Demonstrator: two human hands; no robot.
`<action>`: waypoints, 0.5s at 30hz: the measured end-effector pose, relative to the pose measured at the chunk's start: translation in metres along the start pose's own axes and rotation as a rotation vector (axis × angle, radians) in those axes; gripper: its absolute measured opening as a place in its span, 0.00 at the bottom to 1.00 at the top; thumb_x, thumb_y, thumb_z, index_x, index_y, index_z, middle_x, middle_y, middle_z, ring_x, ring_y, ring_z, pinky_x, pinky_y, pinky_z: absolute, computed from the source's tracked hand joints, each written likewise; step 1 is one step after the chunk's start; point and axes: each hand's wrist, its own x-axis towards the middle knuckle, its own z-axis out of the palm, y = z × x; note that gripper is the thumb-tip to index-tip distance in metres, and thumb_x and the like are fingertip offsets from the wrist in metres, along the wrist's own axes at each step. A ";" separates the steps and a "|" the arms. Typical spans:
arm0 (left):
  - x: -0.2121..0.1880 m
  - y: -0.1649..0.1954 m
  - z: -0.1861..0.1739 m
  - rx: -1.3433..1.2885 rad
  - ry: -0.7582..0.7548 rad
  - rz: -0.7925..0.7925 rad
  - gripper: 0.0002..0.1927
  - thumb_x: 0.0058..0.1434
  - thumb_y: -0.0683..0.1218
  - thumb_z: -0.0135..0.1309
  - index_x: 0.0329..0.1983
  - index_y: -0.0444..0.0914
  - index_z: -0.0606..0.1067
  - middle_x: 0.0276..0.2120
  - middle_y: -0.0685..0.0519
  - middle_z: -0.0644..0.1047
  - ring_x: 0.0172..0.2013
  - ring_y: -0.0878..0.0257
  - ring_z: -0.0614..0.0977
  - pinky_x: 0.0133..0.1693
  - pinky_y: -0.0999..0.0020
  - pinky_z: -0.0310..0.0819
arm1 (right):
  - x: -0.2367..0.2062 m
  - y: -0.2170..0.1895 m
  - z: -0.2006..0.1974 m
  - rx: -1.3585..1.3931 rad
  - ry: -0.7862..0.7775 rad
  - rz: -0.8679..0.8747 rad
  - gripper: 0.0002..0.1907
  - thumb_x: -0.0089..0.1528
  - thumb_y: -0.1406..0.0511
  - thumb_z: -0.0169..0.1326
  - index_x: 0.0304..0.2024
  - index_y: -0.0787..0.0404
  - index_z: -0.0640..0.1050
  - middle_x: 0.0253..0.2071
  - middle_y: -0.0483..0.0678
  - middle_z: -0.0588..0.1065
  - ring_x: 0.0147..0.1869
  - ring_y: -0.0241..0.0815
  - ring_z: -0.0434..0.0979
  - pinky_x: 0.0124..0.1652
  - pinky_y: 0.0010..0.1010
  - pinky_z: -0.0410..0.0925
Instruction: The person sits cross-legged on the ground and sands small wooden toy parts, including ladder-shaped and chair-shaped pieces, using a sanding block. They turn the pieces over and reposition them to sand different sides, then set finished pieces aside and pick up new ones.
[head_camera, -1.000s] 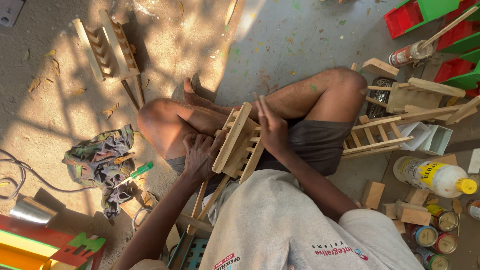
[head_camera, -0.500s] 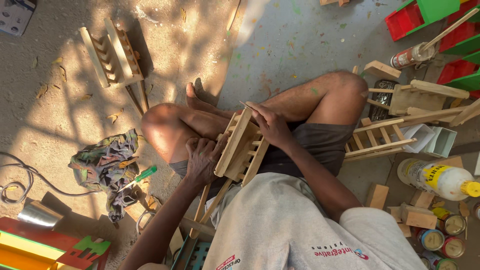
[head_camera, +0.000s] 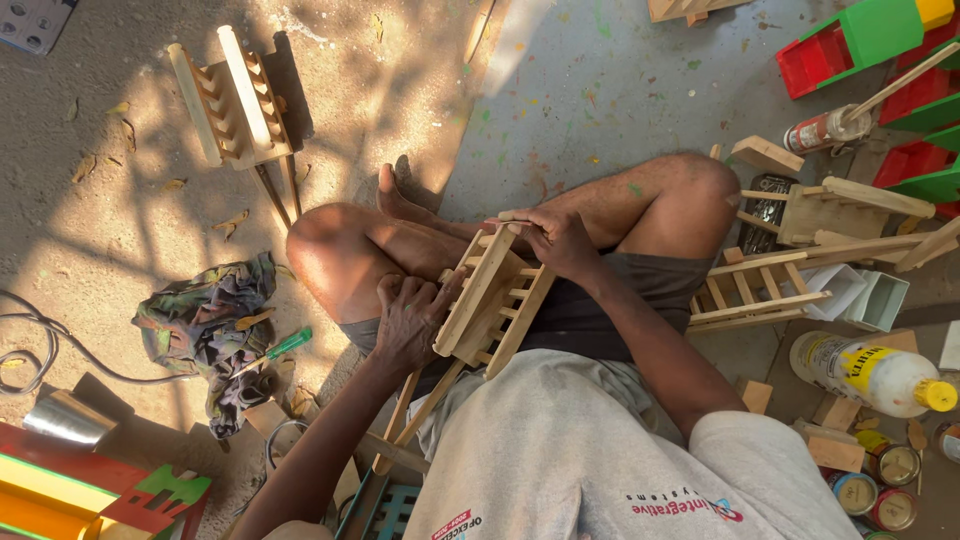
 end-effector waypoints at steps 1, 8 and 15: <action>-0.001 0.001 -0.001 0.002 -0.004 -0.004 0.44 0.58 0.60 0.56 0.76 0.44 0.58 0.35 0.51 0.74 0.45 0.54 0.73 0.55 0.39 0.51 | -0.006 0.001 0.003 0.010 0.063 -0.057 0.14 0.69 0.68 0.52 0.55 0.64 0.81 0.44 0.54 0.84 0.42 0.42 0.86 0.40 0.31 0.77; 0.000 0.002 -0.008 -0.009 -0.043 -0.021 0.47 0.54 0.61 0.58 0.74 0.42 0.58 0.33 0.49 0.73 0.44 0.52 0.73 0.54 0.40 0.51 | -0.032 -0.004 0.005 0.111 0.154 0.212 0.19 0.69 0.61 0.51 0.56 0.66 0.80 0.38 0.56 0.84 0.40 0.41 0.86 0.39 0.33 0.76; -0.003 0.000 -0.003 -0.015 0.059 0.028 0.45 0.56 0.57 0.57 0.76 0.43 0.59 0.35 0.51 0.73 0.46 0.54 0.73 0.58 0.40 0.51 | -0.018 -0.021 0.025 0.408 0.115 0.147 0.23 0.72 0.62 0.45 0.64 0.70 0.72 0.52 0.59 0.80 0.52 0.42 0.84 0.47 0.29 0.79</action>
